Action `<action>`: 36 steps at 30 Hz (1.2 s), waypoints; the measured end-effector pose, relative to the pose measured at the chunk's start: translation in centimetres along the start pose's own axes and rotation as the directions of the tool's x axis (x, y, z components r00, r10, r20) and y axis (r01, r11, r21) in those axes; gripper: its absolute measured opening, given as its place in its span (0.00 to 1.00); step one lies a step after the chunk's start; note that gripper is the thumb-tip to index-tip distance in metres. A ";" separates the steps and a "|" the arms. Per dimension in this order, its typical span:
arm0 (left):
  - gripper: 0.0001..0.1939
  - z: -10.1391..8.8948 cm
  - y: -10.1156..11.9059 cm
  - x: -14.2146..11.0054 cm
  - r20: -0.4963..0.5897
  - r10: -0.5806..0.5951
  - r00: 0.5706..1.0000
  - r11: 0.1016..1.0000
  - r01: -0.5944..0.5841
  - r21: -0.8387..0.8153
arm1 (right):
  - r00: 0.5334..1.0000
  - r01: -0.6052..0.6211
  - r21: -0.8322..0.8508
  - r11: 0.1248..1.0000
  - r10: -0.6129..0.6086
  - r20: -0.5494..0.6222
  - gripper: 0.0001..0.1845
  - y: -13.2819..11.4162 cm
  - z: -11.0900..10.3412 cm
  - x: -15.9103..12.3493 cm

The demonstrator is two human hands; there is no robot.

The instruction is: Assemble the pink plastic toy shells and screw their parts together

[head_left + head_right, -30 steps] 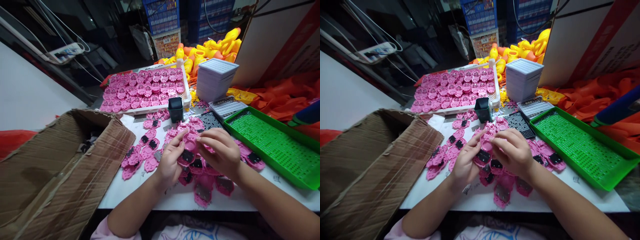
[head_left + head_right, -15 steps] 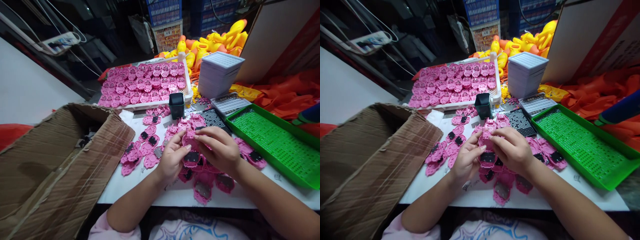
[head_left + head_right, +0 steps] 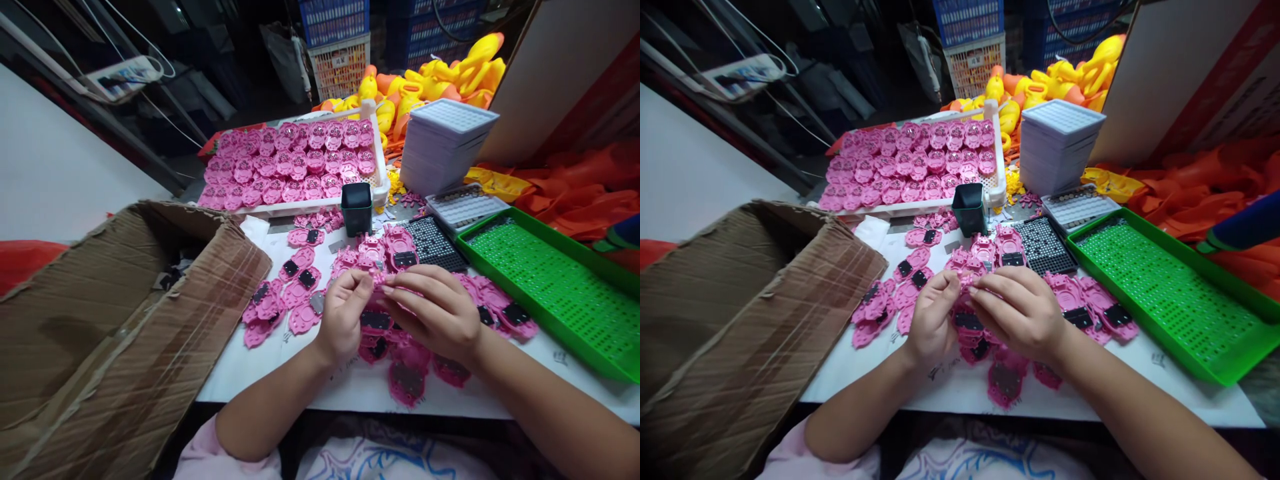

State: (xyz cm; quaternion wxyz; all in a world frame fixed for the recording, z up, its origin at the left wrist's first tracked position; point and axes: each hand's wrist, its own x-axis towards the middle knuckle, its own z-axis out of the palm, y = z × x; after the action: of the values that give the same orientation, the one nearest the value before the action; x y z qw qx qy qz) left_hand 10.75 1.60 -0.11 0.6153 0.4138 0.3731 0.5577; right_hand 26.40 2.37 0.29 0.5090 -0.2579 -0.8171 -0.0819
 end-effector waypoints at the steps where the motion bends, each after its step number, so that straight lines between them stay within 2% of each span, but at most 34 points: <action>1: 0.11 -0.1 0.0 -0.1 0.002 0.012 1.000 1.000 -0.012 0.010 | 1.000 0.004 -0.005 1.000 -0.004 -0.011 0.16 -0.1 -0.1 0.1; 6: 0.12 -0.4 -0.2 -0.5 0.017 0.033 0.999 0.998 -0.034 0.050 | 0.999 0.019 -0.041 0.999 -0.021 -0.032 0.11 -0.6 -0.7 0.5; 14: 0.10 0.0 -0.4 -0.9 0.055 0.117 0.992 0.990 -0.121 0.076 | 0.999 0.002 -0.002 1.000 -0.003 -0.052 0.10 -1.0 -0.6 0.6; 16: 0.11 0.1 -0.2 -0.8 0.054 0.085 0.995 0.995 -0.088 0.056 | 0.999 0.001 0.022 1.000 0.000 -0.048 0.11 -0.9 -0.7 0.8; 19: 0.14 0.2 0.6 -0.4 0.032 -0.020 0.999 1.000 0.020 -0.023 | 0.999 0.007 0.152 0.988 -0.001 -0.037 0.12 -0.4 -1.0 1.1; 22: 0.19 0.4 1.5 0.0 0.059 -0.137 0.989 0.987 0.142 -0.080 | 0.999 0.012 0.296 0.955 0.002 -0.048 0.11 0.1 -1.3 1.3; 24: 0.20 0.6 1.9 0.2 0.081 -0.179 0.981 0.978 0.186 -0.097 | 0.998 0.000 0.322 0.947 0.021 -0.062 0.11 0.3 -1.5 1.3; 30: 0.22 0.7 2.4 0.2 0.115 -0.150 0.982 0.975 0.166 -0.146 | 0.996 -0.016 0.301 0.954 0.041 -0.075 0.14 0.3 -1.3 1.0; 34: 0.22 0.5 2.5 0.1 0.180 -0.182 0.967 0.966 0.210 -0.150 | 0.998 -0.011 0.286 0.958 0.030 -0.064 0.14 0.3 -0.9 0.9; 36: 0.22 0.4 2.5 0.1 0.162 -0.183 0.970 0.965 0.209 -0.158 | 0.998 -0.018 0.275 0.961 0.036 -0.061 0.14 0.3 -0.9 0.9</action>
State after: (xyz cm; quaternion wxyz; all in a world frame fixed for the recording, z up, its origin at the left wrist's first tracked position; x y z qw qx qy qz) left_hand 10.15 1.76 2.37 0.7269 0.3593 0.3162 0.4924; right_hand 26.93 2.63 1.43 0.5672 -0.1933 -0.8000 0.0305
